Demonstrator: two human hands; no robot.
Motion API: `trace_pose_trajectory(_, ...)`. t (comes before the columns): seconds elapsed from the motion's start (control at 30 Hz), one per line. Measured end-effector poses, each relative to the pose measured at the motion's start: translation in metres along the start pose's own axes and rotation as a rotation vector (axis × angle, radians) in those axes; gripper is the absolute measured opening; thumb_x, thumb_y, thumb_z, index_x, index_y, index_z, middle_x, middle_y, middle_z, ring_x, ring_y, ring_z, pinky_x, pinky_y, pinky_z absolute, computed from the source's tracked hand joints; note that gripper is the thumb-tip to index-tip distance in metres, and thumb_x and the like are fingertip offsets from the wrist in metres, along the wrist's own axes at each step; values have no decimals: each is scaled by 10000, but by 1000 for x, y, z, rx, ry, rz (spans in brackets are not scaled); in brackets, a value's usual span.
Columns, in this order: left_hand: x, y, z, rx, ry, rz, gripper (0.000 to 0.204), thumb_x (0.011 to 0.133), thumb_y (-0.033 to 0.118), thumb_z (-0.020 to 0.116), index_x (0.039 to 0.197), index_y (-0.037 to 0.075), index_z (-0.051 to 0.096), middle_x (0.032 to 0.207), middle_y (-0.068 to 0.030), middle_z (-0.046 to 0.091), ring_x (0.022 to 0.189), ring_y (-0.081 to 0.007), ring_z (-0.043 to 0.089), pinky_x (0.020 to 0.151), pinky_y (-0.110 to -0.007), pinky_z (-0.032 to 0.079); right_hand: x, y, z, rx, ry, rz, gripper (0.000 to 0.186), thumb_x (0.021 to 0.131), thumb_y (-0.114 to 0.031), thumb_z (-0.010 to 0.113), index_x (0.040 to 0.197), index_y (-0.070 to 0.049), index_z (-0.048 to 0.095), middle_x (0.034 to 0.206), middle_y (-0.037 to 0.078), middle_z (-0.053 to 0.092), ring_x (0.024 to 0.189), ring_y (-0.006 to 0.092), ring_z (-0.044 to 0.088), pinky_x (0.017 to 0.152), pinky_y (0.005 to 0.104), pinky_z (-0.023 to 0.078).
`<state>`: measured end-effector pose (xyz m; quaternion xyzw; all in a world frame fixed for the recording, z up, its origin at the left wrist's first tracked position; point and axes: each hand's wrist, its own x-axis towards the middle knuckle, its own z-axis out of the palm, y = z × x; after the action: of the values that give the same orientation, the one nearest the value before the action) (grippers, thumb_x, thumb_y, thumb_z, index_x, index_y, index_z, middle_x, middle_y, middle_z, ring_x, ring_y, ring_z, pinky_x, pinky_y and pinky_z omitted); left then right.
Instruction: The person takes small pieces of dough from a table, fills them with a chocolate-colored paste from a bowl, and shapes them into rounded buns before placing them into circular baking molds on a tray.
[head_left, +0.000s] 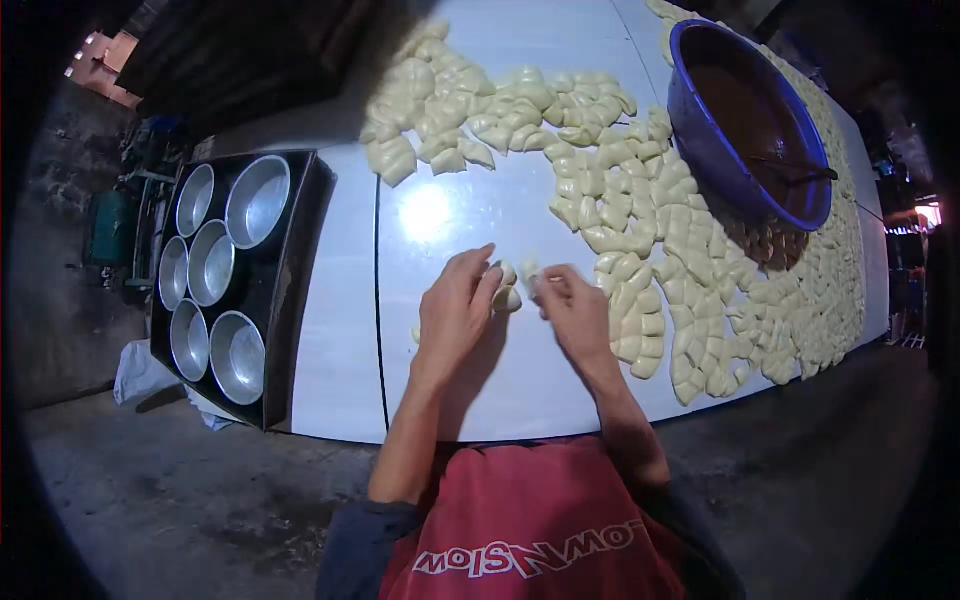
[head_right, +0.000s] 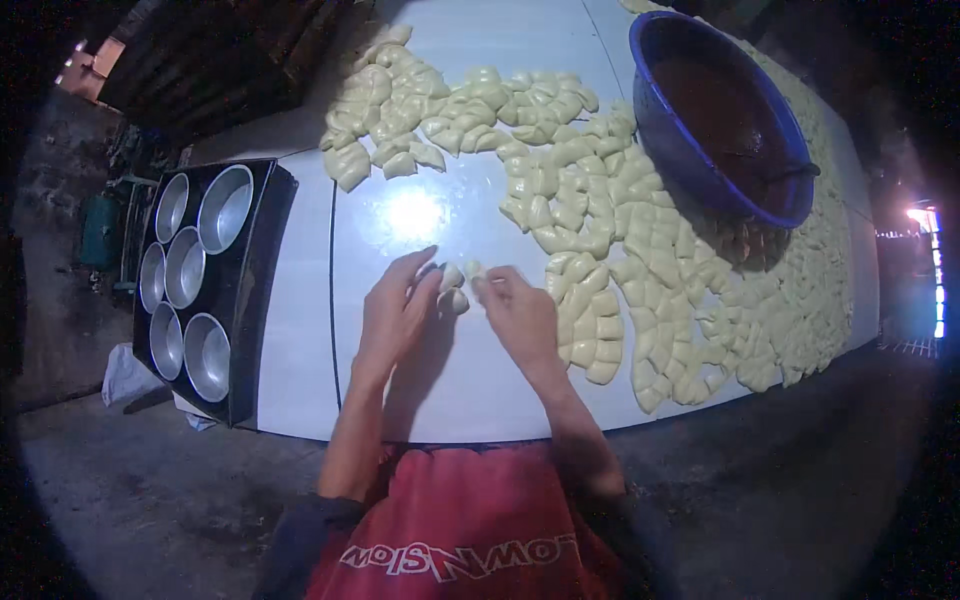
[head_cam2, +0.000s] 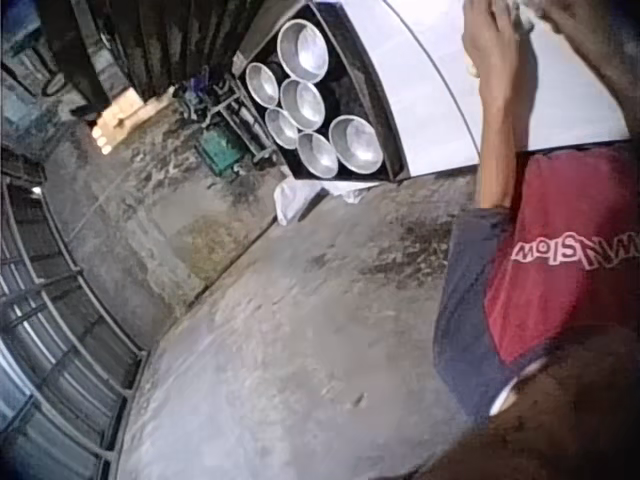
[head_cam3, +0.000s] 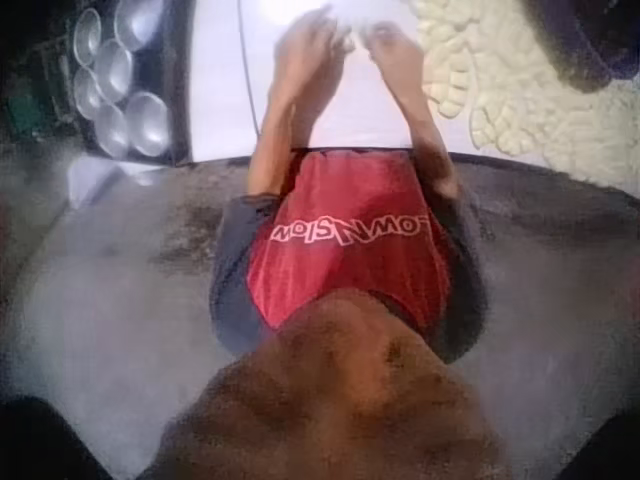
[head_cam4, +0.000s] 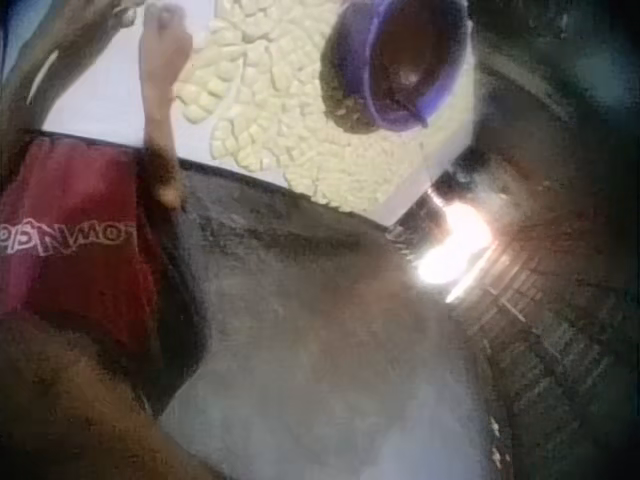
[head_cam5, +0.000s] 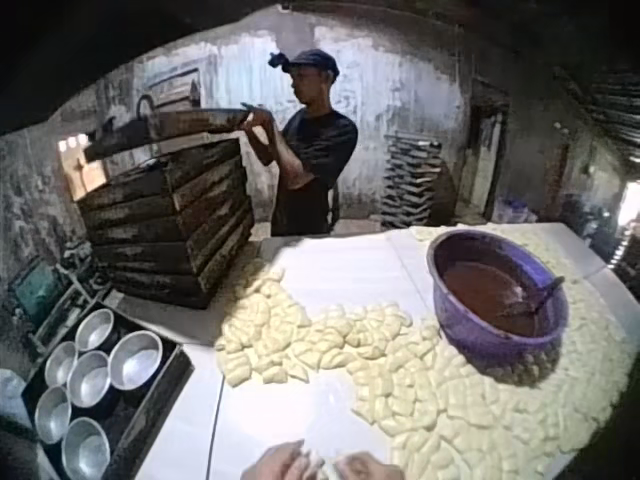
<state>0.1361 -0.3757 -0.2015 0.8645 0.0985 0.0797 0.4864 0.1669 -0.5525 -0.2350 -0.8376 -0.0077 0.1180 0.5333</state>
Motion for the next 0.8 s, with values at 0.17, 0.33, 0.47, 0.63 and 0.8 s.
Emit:
trace_pose_trajectory(0.17,24,-13,-15,147,-353,-57,368,949,259,578,1229,34,657,1176,-183,671,1032,-326,666,902,-371,510,-3,-17,-1,-437,96,-184,366,909,-363,676,1057,-27,673,809,149,699,746,317,697,655,422,525)
trace_pose_trajectory(0.33,31,-21,-16,43,-446,-77,361,915,251,602,1174,12,680,1078,-195,707,998,-326,684,888,-372,512,-2,-6,14,130,-203,37,324,950,-246,627,1154,3,659,763,127,659,680,171,684,631,312,529)
trace_pose_trajectory(0.47,38,-20,-30,-97,-442,-147,358,932,287,611,1168,27,681,1046,-186,713,962,-351,687,838,-419,528,22,-19,-6,-104,-170,115,286,940,-246,648,1112,-21,691,720,154,678,659,236,695,631,352,530)
trace_pose_trajectory(0.63,87,-38,-44,91,-23,-21,326,918,226,660,1192,49,665,1102,-175,701,961,-348,688,829,-420,533,106,-68,26,-390,129,-416,228,903,-197,665,1065,-39,680,863,180,678,767,340,684,683,428,532)
trace_pose_trajectory(0.8,148,-61,-25,284,104,173,332,883,192,687,1198,88,666,1131,-140,662,946,-329,680,817,-404,532,187,-56,82,-623,130,-780,219,892,-131,637,1092,-44,657,996,181,636,851,349,663,733,464,524)
